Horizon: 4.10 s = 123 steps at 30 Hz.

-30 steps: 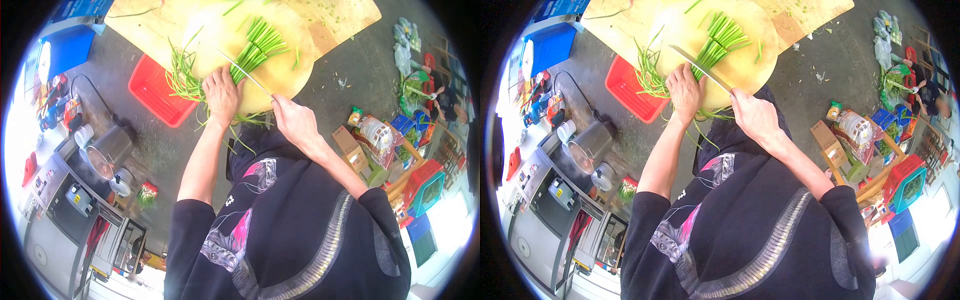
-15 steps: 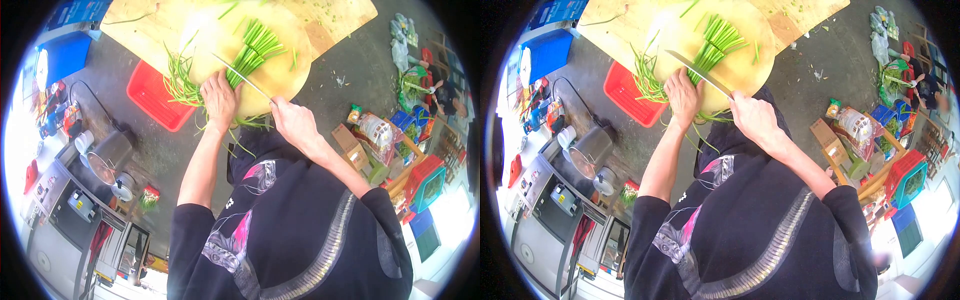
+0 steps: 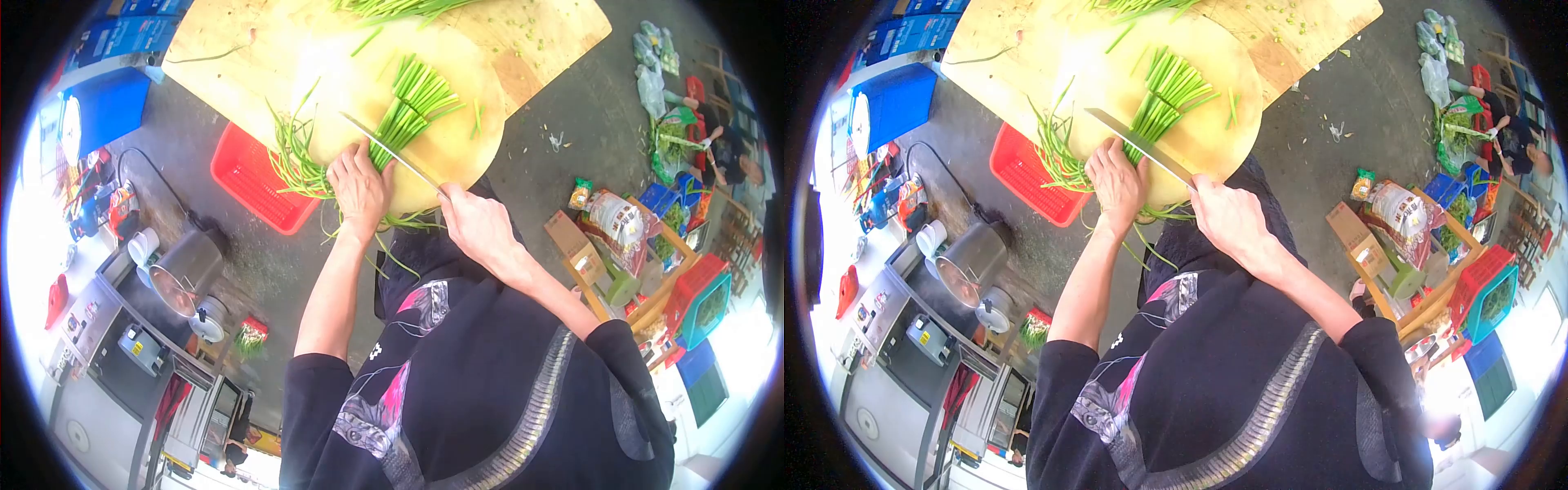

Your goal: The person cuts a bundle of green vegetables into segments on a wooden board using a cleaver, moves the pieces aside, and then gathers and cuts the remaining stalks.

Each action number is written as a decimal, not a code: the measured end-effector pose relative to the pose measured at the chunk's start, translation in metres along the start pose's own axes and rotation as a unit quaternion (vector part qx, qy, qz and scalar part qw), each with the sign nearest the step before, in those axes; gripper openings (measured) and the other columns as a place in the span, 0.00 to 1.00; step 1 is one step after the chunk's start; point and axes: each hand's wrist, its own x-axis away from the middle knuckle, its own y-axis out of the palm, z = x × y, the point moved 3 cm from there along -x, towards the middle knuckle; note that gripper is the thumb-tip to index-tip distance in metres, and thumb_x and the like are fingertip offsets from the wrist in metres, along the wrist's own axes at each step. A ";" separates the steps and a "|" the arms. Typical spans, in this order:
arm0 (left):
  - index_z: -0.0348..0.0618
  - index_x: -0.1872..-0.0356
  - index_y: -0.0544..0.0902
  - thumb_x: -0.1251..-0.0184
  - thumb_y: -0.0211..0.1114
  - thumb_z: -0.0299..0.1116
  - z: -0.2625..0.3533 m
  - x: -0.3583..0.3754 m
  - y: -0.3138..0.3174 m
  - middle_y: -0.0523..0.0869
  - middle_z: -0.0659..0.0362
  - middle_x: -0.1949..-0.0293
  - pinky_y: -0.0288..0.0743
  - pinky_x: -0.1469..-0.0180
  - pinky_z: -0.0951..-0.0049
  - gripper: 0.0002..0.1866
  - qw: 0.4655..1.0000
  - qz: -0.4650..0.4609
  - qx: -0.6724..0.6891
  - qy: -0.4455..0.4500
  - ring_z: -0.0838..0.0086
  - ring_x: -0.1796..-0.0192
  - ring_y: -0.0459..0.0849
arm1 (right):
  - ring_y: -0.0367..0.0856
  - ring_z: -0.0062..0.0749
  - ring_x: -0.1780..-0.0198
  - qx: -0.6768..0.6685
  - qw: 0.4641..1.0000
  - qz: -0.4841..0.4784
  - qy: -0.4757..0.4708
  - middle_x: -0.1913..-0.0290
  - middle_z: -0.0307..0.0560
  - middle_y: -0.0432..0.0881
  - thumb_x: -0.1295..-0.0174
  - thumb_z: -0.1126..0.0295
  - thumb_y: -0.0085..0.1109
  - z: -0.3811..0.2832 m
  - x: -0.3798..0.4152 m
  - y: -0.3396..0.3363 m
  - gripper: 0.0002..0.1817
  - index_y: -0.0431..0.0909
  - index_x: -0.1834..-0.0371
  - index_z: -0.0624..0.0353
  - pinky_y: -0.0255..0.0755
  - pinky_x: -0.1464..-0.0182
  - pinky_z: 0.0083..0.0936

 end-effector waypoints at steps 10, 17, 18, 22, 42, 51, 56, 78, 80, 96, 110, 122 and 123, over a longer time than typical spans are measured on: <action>0.36 0.24 0.73 0.29 0.78 0.48 -0.001 0.000 0.000 0.79 0.45 0.37 0.66 0.31 0.44 0.41 1.000 0.008 0.003 0.009 0.47 0.35 0.77 | 0.92 0.58 0.67 0.006 0.999 0.025 -0.031 0.67 0.59 0.91 0.17 0.61 0.56 0.002 -0.001 -0.005 0.13 0.81 0.48 0.61 0.86 0.64 0.51; 0.34 0.26 0.72 0.29 0.77 0.43 0.002 -0.002 -0.003 0.79 0.43 0.34 0.65 0.30 0.42 0.38 1.000 -0.004 0.021 -0.009 0.45 0.32 0.76 | 0.92 0.57 0.66 0.006 0.999 0.037 -0.033 0.64 0.60 0.92 0.18 0.62 0.57 0.003 0.002 -0.003 0.13 0.82 0.48 0.61 0.87 0.64 0.50; 0.34 0.26 0.72 0.29 0.77 0.44 0.002 -0.002 -0.003 0.79 0.43 0.34 0.65 0.30 0.42 0.38 1.000 -0.004 0.022 -0.008 0.45 0.32 0.76 | 0.92 0.57 0.66 0.006 0.999 0.038 -0.034 0.63 0.60 0.92 0.18 0.62 0.58 0.003 0.002 -0.003 0.13 0.82 0.48 0.61 0.87 0.64 0.50; 0.34 0.25 0.72 0.28 0.77 0.45 0.001 -0.001 -0.003 0.79 0.43 0.35 0.65 0.30 0.43 0.38 1.000 -0.006 0.022 -0.002 0.46 0.33 0.76 | 0.92 0.58 0.67 0.000 0.998 0.053 -0.040 0.64 0.60 0.92 0.18 0.62 0.58 0.002 0.002 -0.003 0.12 0.81 0.48 0.61 0.86 0.64 0.50; 0.33 0.26 0.73 0.29 0.77 0.46 0.001 -0.002 -0.002 0.80 0.44 0.37 0.65 0.31 0.42 0.38 1.000 -0.013 0.006 0.001 0.46 0.34 0.76 | 0.89 0.69 0.68 0.029 0.998 -0.060 0.017 0.72 0.67 0.87 0.14 0.61 0.52 -0.011 -0.019 -0.012 0.15 0.80 0.50 0.63 0.84 0.63 0.60; 0.33 0.26 0.73 0.28 0.76 0.48 0.001 -0.002 0.001 0.80 0.44 0.36 0.65 0.31 0.42 0.39 1.000 -0.016 0.010 -0.009 0.46 0.34 0.77 | 0.90 0.64 0.70 0.035 0.998 -0.054 0.001 0.74 0.63 0.87 0.17 0.61 0.54 -0.004 -0.042 0.005 0.14 0.79 0.51 0.63 0.85 0.66 0.56; 0.34 0.26 0.73 0.30 0.78 0.48 0.004 -0.004 -0.001 0.80 0.45 0.37 0.65 0.31 0.42 0.40 0.999 -0.036 0.001 -0.022 0.46 0.34 0.77 | 0.91 0.64 0.69 0.049 0.997 -0.054 -0.001 0.73 0.63 0.88 0.17 0.61 0.54 -0.005 -0.062 0.022 0.14 0.79 0.50 0.63 0.85 0.65 0.57; 0.39 0.26 0.76 0.30 0.78 0.51 0.004 0.000 0.000 0.82 0.47 0.37 0.69 0.33 0.46 0.39 0.999 0.036 -0.005 -0.011 0.49 0.36 0.79 | 0.91 0.63 0.62 0.050 0.995 0.071 -0.051 0.69 0.62 0.89 0.18 0.51 0.56 0.006 -0.097 0.009 0.20 0.85 0.59 0.56 0.85 0.58 0.58; 0.39 0.27 0.76 0.30 0.78 0.51 0.005 0.004 0.000 0.83 0.47 0.38 0.69 0.33 0.46 0.38 0.999 0.038 -0.016 -0.007 0.49 0.36 0.79 | 0.91 0.64 0.60 0.028 0.997 0.055 -0.038 0.66 0.64 0.90 0.18 0.49 0.56 0.010 -0.090 0.013 0.22 0.86 0.59 0.56 0.84 0.56 0.57; 0.40 0.27 0.77 0.29 0.77 0.53 0.006 -0.001 0.003 0.82 0.49 0.37 0.68 0.30 0.46 0.38 0.999 0.038 -0.028 -0.018 0.51 0.34 0.79 | 0.93 0.51 0.61 0.088 0.969 0.232 0.022 0.58 0.56 0.94 0.20 0.49 0.62 0.129 -0.018 -0.120 0.23 0.89 0.34 0.52 0.85 0.57 0.42; 0.42 0.26 0.75 0.33 0.81 0.48 0.007 -0.003 0.005 0.82 0.49 0.37 0.68 0.31 0.46 0.39 0.999 0.023 -0.030 -0.030 0.50 0.34 0.79 | 0.88 0.65 0.41 0.096 0.946 0.274 0.145 0.38 0.65 0.86 0.23 0.52 0.60 0.224 -0.130 -0.090 0.34 0.70 0.19 0.57 0.81 0.39 0.57; 0.42 0.26 0.75 0.34 0.80 0.45 0.015 -0.013 0.003 0.82 0.50 0.37 0.68 0.32 0.49 0.39 0.998 0.001 -0.039 -0.046 0.52 0.34 0.78 | 0.88 0.59 0.42 0.038 0.955 0.264 0.130 0.42 0.59 0.87 0.28 0.48 0.69 0.180 -0.162 -0.075 0.35 0.76 0.28 0.63 0.81 0.39 0.51; 0.42 0.26 0.76 0.34 0.79 0.47 0.015 -0.011 0.003 0.82 0.51 0.38 0.68 0.33 0.49 0.38 0.998 0.001 -0.044 -0.048 0.52 0.35 0.78 | 0.88 0.59 0.42 0.029 0.958 0.256 0.125 0.43 0.59 0.87 0.29 0.48 0.69 0.177 -0.163 -0.074 0.36 0.77 0.28 0.64 0.81 0.39 0.50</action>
